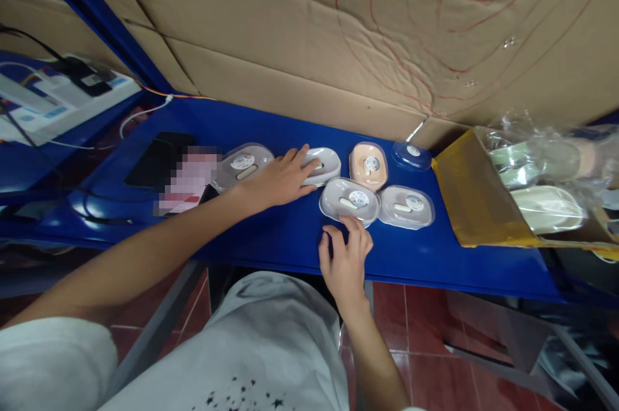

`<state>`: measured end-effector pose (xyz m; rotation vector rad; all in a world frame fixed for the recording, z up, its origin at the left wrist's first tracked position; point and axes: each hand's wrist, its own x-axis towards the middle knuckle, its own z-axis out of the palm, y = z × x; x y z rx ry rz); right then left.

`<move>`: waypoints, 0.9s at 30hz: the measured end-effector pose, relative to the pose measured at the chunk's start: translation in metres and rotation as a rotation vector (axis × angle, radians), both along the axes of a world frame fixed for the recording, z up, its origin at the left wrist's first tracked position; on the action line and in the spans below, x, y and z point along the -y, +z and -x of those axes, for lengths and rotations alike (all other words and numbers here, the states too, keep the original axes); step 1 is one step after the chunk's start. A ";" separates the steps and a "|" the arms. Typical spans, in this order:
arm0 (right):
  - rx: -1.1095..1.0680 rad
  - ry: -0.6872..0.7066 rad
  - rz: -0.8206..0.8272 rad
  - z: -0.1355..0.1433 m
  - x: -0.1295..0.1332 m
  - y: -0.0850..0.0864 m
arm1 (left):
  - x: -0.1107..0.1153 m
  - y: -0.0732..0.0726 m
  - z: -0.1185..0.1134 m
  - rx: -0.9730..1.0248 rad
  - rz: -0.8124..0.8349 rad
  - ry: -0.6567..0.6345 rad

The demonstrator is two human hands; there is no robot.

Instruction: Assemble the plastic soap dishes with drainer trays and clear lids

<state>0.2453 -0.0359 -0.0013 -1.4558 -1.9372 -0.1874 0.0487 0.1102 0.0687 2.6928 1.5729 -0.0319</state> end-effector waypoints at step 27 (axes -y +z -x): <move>-0.081 -0.039 -0.042 -0.013 -0.004 0.015 | 0.019 0.009 0.000 0.148 -0.067 -0.102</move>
